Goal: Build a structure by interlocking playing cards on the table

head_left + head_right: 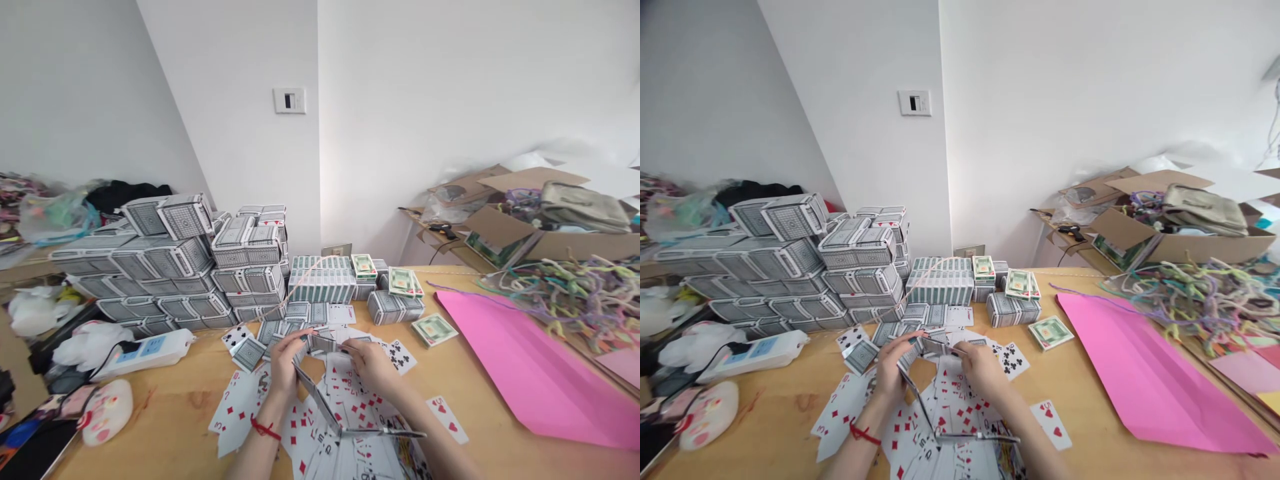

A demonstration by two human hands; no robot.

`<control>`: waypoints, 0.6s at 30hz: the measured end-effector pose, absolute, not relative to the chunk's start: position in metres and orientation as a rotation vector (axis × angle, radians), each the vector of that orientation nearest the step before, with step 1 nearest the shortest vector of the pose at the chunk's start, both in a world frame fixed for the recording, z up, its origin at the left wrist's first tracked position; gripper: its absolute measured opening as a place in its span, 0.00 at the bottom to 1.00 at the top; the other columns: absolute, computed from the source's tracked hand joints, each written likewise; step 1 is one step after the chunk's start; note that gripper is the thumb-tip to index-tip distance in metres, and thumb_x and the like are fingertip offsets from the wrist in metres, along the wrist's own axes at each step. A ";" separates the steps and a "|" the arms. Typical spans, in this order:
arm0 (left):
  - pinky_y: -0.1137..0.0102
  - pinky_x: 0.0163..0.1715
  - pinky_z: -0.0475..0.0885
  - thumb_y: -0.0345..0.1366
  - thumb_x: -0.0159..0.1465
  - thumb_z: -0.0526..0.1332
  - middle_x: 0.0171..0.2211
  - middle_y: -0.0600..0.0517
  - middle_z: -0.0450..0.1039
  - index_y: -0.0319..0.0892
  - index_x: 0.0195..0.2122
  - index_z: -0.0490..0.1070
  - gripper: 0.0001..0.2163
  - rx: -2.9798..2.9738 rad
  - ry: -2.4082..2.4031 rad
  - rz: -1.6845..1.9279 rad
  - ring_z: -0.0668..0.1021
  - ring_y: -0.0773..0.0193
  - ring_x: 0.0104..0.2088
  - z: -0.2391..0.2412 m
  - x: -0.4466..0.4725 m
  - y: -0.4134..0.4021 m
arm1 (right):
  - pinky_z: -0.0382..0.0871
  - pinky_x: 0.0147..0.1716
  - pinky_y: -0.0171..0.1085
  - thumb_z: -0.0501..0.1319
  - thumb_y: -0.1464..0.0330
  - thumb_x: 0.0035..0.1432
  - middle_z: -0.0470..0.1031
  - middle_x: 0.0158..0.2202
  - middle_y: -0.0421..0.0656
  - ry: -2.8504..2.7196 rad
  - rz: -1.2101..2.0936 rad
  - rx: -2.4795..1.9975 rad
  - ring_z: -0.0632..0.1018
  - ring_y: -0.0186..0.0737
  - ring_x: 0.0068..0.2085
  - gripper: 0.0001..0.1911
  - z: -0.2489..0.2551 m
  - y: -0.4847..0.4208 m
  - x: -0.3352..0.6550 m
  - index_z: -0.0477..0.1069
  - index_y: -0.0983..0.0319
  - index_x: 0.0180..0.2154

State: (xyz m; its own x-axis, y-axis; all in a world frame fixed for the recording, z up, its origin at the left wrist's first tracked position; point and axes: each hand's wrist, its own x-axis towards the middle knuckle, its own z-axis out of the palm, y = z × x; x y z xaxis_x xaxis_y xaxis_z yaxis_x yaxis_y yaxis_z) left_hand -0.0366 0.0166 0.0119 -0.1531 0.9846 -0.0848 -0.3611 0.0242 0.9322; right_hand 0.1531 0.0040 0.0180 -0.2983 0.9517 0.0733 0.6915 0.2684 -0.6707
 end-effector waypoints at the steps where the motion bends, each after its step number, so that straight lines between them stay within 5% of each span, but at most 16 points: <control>1: 0.65 0.38 0.68 0.32 0.46 0.60 0.31 0.45 0.79 0.38 0.27 0.78 0.09 0.822 1.071 1.439 0.76 0.51 0.39 0.011 -0.036 0.016 | 0.62 0.34 0.32 0.46 0.76 0.53 0.77 0.32 0.44 -2.077 0.739 -1.484 0.75 0.38 0.34 0.19 0.017 0.004 0.153 0.72 0.61 0.39; 18: 0.67 0.35 0.70 0.35 0.47 0.64 0.32 0.47 0.77 0.39 0.31 0.76 0.10 0.732 0.986 1.452 0.77 0.55 0.36 0.014 -0.032 0.020 | 0.51 0.22 0.32 0.44 0.67 0.63 0.71 0.21 0.41 -2.299 0.488 -1.532 0.69 0.34 0.21 0.15 0.024 -0.014 0.128 0.66 0.62 0.30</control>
State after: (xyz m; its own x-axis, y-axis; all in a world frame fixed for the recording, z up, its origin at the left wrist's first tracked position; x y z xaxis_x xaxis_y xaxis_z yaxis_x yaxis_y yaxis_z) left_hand -0.0323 0.0202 0.0145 -0.1285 0.9865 -0.1010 -0.4573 0.0315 0.8888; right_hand 0.1275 -0.0139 0.0240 -0.3643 0.9273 0.0860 0.8124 0.3616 -0.4574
